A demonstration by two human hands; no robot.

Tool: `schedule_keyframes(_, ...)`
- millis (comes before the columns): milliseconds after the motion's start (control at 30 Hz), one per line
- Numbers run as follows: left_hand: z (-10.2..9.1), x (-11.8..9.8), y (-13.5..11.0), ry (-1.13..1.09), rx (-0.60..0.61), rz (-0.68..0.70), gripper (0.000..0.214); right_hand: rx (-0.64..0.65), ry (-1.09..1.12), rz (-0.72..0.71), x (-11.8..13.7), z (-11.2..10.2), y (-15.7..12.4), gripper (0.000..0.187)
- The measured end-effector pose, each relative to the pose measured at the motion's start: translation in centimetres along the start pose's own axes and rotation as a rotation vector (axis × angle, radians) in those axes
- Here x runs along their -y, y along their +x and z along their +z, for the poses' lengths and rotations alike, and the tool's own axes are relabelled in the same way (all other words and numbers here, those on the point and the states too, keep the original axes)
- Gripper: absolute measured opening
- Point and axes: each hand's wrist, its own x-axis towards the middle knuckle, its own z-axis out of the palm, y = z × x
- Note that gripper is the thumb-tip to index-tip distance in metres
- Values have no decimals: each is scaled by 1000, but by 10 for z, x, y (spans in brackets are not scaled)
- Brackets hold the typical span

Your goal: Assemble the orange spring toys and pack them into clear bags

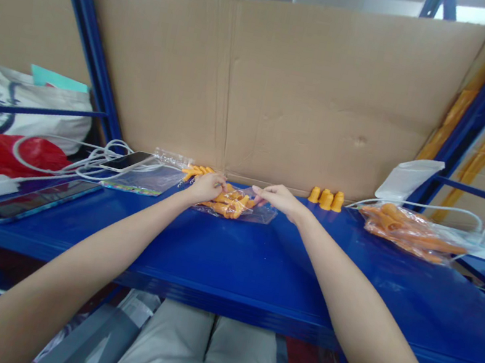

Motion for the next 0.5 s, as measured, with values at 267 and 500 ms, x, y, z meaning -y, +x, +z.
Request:
schedule_keyframes(267,0,-2,-1,34,-13,-7,23,87,26,-8,0,12,2,14)
schedule_keyframes(500,-1,-3,-1,63,-28,2,29,-80,-85,-35,-6,6,5,15)
